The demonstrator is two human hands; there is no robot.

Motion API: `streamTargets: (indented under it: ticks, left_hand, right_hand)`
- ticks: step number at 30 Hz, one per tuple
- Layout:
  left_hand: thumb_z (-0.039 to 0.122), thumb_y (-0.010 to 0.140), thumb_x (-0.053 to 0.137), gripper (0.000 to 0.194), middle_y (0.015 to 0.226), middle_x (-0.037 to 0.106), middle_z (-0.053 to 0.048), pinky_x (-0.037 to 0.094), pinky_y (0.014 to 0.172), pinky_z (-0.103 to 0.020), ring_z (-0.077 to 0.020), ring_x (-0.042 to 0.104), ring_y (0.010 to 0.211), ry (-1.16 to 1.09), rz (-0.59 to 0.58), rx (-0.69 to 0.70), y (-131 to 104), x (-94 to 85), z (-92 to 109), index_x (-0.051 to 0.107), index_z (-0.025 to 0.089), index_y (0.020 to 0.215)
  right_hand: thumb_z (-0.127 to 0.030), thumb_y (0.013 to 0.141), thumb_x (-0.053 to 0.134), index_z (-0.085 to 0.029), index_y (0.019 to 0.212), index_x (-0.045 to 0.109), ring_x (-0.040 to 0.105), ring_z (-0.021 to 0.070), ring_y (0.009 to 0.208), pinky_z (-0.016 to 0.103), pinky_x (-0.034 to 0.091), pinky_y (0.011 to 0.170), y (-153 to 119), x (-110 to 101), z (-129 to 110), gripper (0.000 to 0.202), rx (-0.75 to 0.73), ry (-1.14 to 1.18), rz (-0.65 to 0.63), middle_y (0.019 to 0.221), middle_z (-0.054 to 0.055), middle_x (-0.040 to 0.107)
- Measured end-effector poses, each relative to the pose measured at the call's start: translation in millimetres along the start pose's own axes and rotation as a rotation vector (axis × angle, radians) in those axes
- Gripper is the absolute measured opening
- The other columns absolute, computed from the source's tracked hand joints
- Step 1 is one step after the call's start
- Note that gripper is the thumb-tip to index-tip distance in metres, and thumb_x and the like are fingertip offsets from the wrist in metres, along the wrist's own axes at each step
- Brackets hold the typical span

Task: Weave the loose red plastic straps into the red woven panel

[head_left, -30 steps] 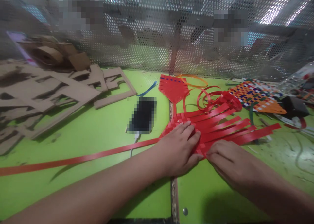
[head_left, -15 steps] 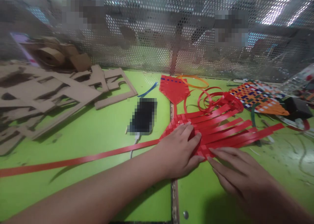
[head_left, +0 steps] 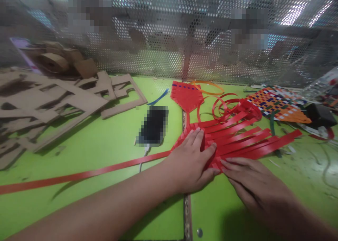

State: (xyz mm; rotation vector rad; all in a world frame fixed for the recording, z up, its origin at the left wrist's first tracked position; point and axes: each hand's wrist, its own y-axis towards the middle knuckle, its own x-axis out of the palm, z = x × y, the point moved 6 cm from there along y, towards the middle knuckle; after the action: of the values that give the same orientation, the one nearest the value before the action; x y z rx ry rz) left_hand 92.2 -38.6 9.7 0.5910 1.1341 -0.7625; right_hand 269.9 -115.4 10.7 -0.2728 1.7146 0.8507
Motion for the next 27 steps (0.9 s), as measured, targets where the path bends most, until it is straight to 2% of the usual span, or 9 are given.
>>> streamTargets:
  ticks: [6, 10, 12, 15, 18, 22, 27]
  left_hand:
    - [0.061, 0.110, 0.043, 0.074, 0.175, 0.023, -0.032, 0.028, 0.130, -0.064, -0.0496, 0.015, 0.164, 0.000, 0.012, 0.007, 0, 1.3, -1, 0.040, 0.014, 0.167]
    - [0.061, 0.110, 0.043, 0.073, 0.175, 0.025, -0.031, 0.029, 0.129, -0.064, -0.0489, 0.016, 0.165, 0.015, 0.011, 0.005, -1, -0.3, -1, 0.040, 0.014, 0.166]
    - [0.061, 0.110, 0.043, 0.073, 0.175, 0.024, -0.031, 0.028, 0.129, -0.064, -0.0486, 0.015, 0.165, 0.019, 0.000, 0.004, 0, -0.9, 0, 0.040, 0.013, 0.166]
    - [0.060, 0.111, 0.043, 0.074, 0.176, 0.021, -0.033, 0.026, 0.130, -0.063, -0.0493, 0.014, 0.165, 0.012, -0.018, -0.001, 1, -1.0, 0, 0.039, 0.012, 0.167]
    - [0.061, 0.111, 0.041, 0.075, 0.176, 0.018, -0.033, 0.026, 0.130, -0.064, -0.0494, 0.012, 0.165, -0.005, -0.026, -0.003, 1, -0.6, 0, 0.038, 0.012, 0.167]
    - [0.061, 0.111, 0.040, 0.074, 0.176, 0.017, -0.033, 0.026, 0.130, -0.065, -0.0498, 0.012, 0.165, -0.015, -0.024, 0.000, 1, -0.6, -1, 0.038, 0.012, 0.167]
    - [0.062, 0.112, 0.039, 0.075, 0.175, 0.020, -0.034, 0.025, 0.131, -0.062, -0.0492, 0.011, 0.165, -0.010, -0.026, 0.003, 0, -0.5, -1, 0.037, 0.012, 0.168]
  right_hand:
    - [-0.010, 0.101, 0.061, -0.019, 0.118, 0.081, 0.074, 0.0264, 0.105, 0.044, 0.061, 0.093, 6, -4, -5, 0.028, -0.009, -0.039, 0.079, 0.116, 0.010, 0.083]
    - [-0.004, 0.099, 0.059, -0.019, 0.118, 0.081, 0.072, 0.0300, 0.107, 0.048, 0.059, 0.095, 1, -4, -15, 0.033, 0.010, -0.131, 0.052, 0.113, 0.012, 0.080]
    - [-0.006, 0.100, 0.058, -0.019, 0.121, 0.080, 0.072, 0.0306, 0.108, 0.049, 0.059, 0.095, -3, -2, -18, 0.033, 0.053, -0.127, 0.037, 0.116, 0.012, 0.079]
    - [-0.013, 0.103, 0.059, -0.020, 0.118, 0.079, 0.074, 0.0286, 0.103, 0.046, 0.060, 0.092, -4, -4, -16, 0.026, 0.154, -0.045, 0.101, 0.110, 0.010, 0.079]
    - [-0.021, 0.105, 0.060, -0.025, 0.107, 0.078, 0.076, 0.0271, 0.093, 0.042, 0.061, 0.085, 1, -6, -8, 0.019, 0.248, -0.007, 0.156, 0.099, 0.007, 0.081]
    - [-0.037, 0.104, 0.064, -0.027, 0.098, 0.074, 0.075, 0.0230, 0.075, 0.035, 0.060, 0.070, 13, -7, 2, 0.016, 0.349, -0.002, 0.106, 0.089, 0.004, 0.080]
    - [-0.041, 0.101, 0.067, -0.027, 0.089, 0.072, 0.071, 0.0191, 0.063, 0.029, 0.054, 0.059, 22, -9, 8, 0.019, 0.429, 0.042, 0.040, 0.079, 0.001, 0.078]
